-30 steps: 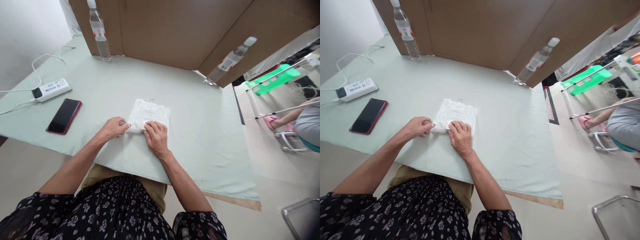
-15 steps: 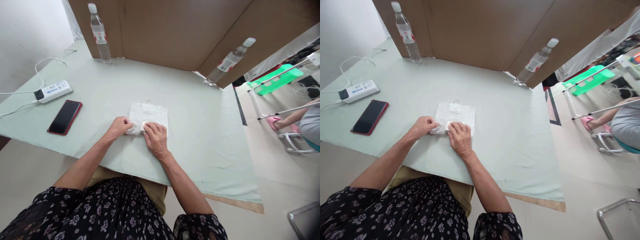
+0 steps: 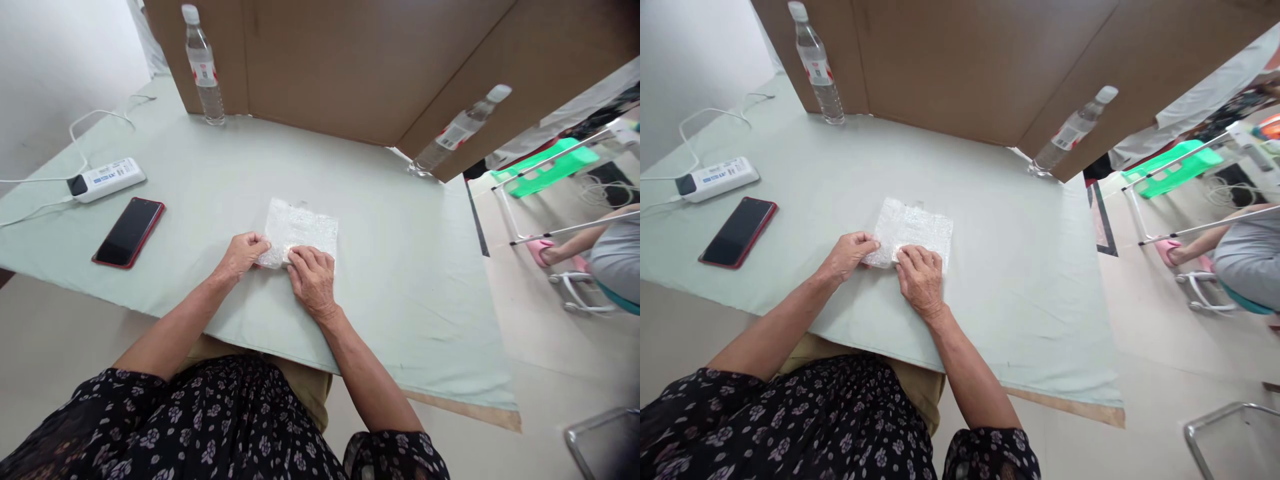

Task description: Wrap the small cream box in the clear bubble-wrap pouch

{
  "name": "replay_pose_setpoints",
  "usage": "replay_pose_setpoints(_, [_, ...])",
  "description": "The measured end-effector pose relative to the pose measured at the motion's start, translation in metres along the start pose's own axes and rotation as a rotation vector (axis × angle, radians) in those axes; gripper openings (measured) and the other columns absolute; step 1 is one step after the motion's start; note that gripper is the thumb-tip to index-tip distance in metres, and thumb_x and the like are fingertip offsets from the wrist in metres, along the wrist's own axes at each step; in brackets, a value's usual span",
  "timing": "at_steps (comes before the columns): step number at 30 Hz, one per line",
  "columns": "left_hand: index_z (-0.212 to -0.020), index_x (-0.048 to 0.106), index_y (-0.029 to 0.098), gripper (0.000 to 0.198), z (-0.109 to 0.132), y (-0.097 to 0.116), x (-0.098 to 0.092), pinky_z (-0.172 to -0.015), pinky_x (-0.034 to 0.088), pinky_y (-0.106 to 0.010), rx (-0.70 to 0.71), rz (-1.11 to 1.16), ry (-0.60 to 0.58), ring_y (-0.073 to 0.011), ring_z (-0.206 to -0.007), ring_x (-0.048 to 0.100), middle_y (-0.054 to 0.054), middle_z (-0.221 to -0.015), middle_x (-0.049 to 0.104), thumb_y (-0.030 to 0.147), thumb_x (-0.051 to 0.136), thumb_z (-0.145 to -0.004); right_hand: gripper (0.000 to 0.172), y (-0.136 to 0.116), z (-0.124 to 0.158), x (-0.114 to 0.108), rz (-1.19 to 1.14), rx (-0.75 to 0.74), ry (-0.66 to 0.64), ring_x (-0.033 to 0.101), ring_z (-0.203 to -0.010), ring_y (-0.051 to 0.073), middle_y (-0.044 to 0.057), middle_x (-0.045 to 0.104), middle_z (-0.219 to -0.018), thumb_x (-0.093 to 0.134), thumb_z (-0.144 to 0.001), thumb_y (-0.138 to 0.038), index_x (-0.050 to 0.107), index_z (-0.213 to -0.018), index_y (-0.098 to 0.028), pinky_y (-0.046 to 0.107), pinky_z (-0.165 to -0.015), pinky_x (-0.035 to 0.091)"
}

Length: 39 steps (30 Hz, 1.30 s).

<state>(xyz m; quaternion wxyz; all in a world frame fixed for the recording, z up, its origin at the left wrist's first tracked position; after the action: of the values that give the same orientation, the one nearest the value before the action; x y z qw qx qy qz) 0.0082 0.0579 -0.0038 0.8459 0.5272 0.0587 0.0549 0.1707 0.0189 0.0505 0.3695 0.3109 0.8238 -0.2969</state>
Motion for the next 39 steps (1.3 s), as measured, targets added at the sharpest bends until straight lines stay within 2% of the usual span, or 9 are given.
replay_pose_setpoints(6, [-0.066,0.056,0.017,0.014,-0.001,0.013,0.016,-0.039,0.038,-0.018,0.102,0.077,-0.044,-0.0075,-0.044,0.047,0.007,-0.05,0.053,0.023,0.068,-0.062,0.022,-0.003,0.0,0.003,0.052,-0.003,-0.027,0.06,-0.117,0.025,0.007,0.073,-0.123,0.055,-0.099,-0.023,0.065,-0.119,-0.023,0.042,-0.099,0.036])
replay_pose_setpoints(12, [-0.064,0.055,0.018,0.009,-0.003,0.025,0.041,-0.037,0.037,-0.018,0.143,0.031,-0.093,-0.0071,-0.039,0.046,0.006,-0.048,0.054,0.014,0.063,-0.064,0.024,-0.001,0.0,0.005,0.053,0.013,-0.052,0.059,-0.118,0.025,0.007,0.072,-0.124,0.054,-0.099,-0.022,0.066,-0.119,-0.023,0.042,-0.1,0.035])
replay_pose_setpoints(16, [-0.064,0.055,0.017,0.011,0.003,0.03,0.047,-0.038,0.04,-0.018,0.186,-0.057,-0.142,-0.0075,-0.039,0.049,0.006,-0.047,0.055,0.008,0.06,-0.065,0.024,-0.001,-0.001,0.004,0.05,0.019,-0.049,0.06,-0.117,0.024,0.007,0.073,-0.123,0.054,-0.099,-0.022,0.068,-0.118,-0.023,0.042,-0.1,0.034])
replay_pose_setpoints(20, [-0.066,0.055,0.018,0.013,0.01,0.032,0.044,-0.039,0.042,-0.017,0.226,-0.116,-0.153,-0.0074,-0.038,0.05,0.007,-0.045,0.055,0.006,0.06,-0.068,0.024,-0.004,-0.001,0.003,0.043,-0.001,-0.027,0.061,-0.116,0.024,0.007,0.074,-0.121,0.054,-0.099,-0.02,0.068,-0.118,-0.023,0.042,-0.1,0.035])
replay_pose_setpoints(27, [-0.066,0.059,0.016,0.013,0.007,0.032,0.053,-0.041,0.044,-0.017,0.17,-0.129,-0.169,-0.0072,-0.041,0.052,0.005,-0.049,0.057,0.003,0.057,-0.07,0.023,-0.002,-0.002,0.002,0.04,0.011,-0.01,0.062,-0.116,0.025,0.009,0.073,-0.123,0.053,-0.098,-0.019,0.067,-0.115,-0.021,0.042,-0.1,0.036])
replay_pose_setpoints(34, [-0.081,0.068,0.013,0.019,0.01,0.03,0.054,-0.052,0.052,-0.022,0.096,-0.192,-0.257,-0.01,-0.051,0.059,0.001,-0.062,0.065,0.005,0.056,-0.069,0.017,0.004,0.004,-0.005,-0.12,0.068,0.071,0.064,-0.114,0.023,0.009,0.073,-0.118,0.055,-0.091,-0.015,0.063,-0.105,-0.022,0.038,-0.096,0.044])
replay_pose_setpoints(36, [-0.084,0.07,0.014,0.021,0.013,0.032,0.057,-0.054,0.051,-0.022,0.173,-0.279,-0.288,-0.0105,-0.053,0.059,0.001,-0.065,0.067,0.008,0.055,-0.071,0.016,0.006,0.005,-0.006,-0.145,0.086,0.097,0.064,-0.113,0.023,0.009,0.072,-0.119,0.055,-0.089,-0.014,0.061,-0.101,-0.023,0.039,-0.095,0.045])
replay_pose_setpoints(39, [-0.082,0.073,0.017,0.019,0.02,0.043,0.064,-0.058,0.048,-0.025,0.473,-0.531,-0.229,-0.013,-0.059,0.059,0.0,-0.068,0.067,0.014,0.055,-0.075,0.016,0.009,0.005,-0.007,-0.145,0.09,0.122,0.064,-0.113,0.024,0.011,0.068,-0.125,0.054,-0.087,-0.013,0.061,-0.098,-0.023,0.04,-0.095,0.046])
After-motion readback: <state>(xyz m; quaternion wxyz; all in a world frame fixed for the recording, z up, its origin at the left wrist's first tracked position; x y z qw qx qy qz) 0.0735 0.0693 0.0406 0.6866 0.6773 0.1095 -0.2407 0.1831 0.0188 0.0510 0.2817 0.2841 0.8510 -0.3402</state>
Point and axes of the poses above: each hand's wrist, its own z-axis away from the middle knuckle, its own x-axis out of the palm, y = z × x, the point moved 10 cm from there along -z, towards the middle knuckle
